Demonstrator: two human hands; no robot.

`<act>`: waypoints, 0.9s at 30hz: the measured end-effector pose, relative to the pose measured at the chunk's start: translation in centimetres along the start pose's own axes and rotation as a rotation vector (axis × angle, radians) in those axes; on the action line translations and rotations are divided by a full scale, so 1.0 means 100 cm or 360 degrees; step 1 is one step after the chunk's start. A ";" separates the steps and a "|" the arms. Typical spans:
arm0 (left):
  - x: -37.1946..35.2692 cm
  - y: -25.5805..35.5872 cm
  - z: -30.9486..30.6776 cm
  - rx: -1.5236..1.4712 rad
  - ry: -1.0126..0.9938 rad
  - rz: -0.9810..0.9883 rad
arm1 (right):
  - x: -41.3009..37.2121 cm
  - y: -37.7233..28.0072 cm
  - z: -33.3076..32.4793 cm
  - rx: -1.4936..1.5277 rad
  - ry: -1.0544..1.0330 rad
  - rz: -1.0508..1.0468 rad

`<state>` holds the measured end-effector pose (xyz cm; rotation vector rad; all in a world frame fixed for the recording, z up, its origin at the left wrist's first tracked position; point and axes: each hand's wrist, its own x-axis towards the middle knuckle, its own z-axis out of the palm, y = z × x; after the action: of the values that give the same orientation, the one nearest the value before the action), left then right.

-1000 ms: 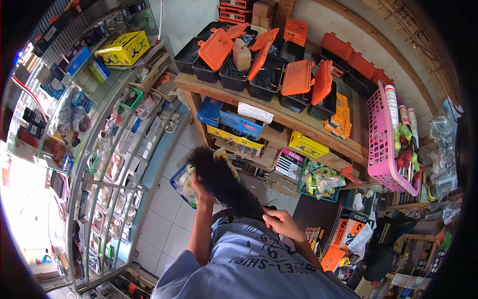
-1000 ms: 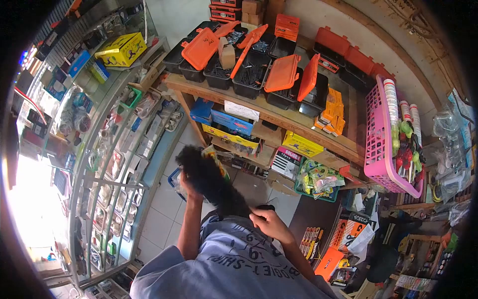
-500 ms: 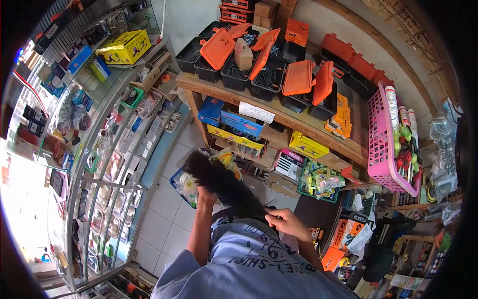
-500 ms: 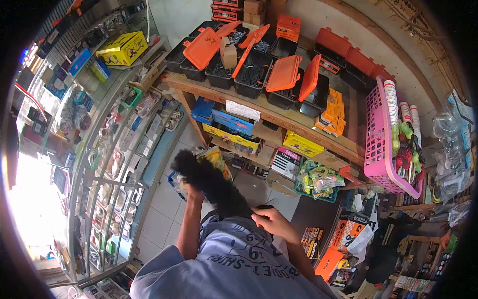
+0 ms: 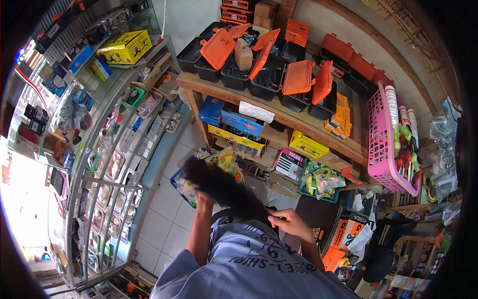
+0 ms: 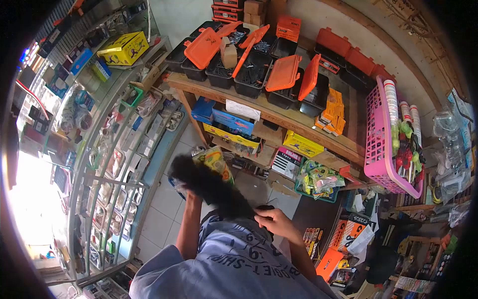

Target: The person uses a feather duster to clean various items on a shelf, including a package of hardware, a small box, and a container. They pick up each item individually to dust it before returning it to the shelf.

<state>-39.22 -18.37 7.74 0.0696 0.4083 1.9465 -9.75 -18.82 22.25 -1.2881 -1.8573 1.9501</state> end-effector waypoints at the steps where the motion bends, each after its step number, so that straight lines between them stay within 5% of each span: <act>1: 0.001 0.003 0.001 0.0002 -0.0004 -0.0007 | -0.002 -0.002 -0.001 0.0001 0.0025 0.0036; 3: 0.003 0.019 0.016 0.0408 0.0336 -0.0336 | -0.003 0.000 0.001 0.0007 0.0053 0.0074; 4: -0.010 0.019 0.083 0.0401 0.0484 -0.0227 | -0.002 0.003 0.003 0.0050 0.0216 0.0066; 5: -0.008 0.019 0.076 0.0402 0.0482 -0.0227 | 0.000 0.006 0.004 0.0090 0.0380 0.0055; 8: 0.006 0.010 0.007 0.0394 0.0510 -0.0150 | -0.007 0.003 -0.010 0.0070 0.0189 0.0043; 9: 0.002 0.006 0.068 0.0258 0.0819 0.0054 | -0.010 0.001 -0.012 0.0016 0.0145 0.0066; 11: 0.021 0.006 -0.033 0.0049 0.0071 -0.0349 | -0.006 0.009 -0.010 0.0078 0.0245 0.0040; 12: 0.006 0.009 0.046 0.0132 0.0306 -0.0348 | -0.006 0.013 -0.010 0.0133 0.0334 0.0014; 15: 0.008 0.008 0.046 0.0102 0.0316 -0.0280 | -0.012 0.012 -0.022 0.0084 0.0087 0.0143; 16: 0.026 0.004 -0.026 0.0035 0.0172 -0.0280 | -0.013 0.015 -0.023 0.0082 0.0089 0.0142; 17: 0.020 0.012 -0.017 0.0512 0.0398 -0.0195 | -0.014 0.021 -0.022 0.0100 0.0155 0.0085; 21: 0.012 0.007 0.020 0.0229 0.0142 -0.0288 | -0.014 0.014 -0.015 0.0168 0.0291 -0.0007; 23: 0.013 0.006 -0.004 0.0250 0.0380 -0.0167 | -0.016 0.021 -0.020 0.0110 0.0180 -0.0010; 24: 0.021 -0.008 -0.004 0.0337 0.0577 0.0162 | -0.016 0.025 -0.021 0.0055 0.0072 -0.0012; 27: 0.018 0.006 -0.022 0.0110 0.0192 -0.0119 | -0.015 0.030 -0.019 0.0146 0.0189 0.0158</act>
<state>-40.96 -17.50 5.60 -0.0189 0.5504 1.8682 -6.29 -19.06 20.56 -1.4589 -1.6592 1.9355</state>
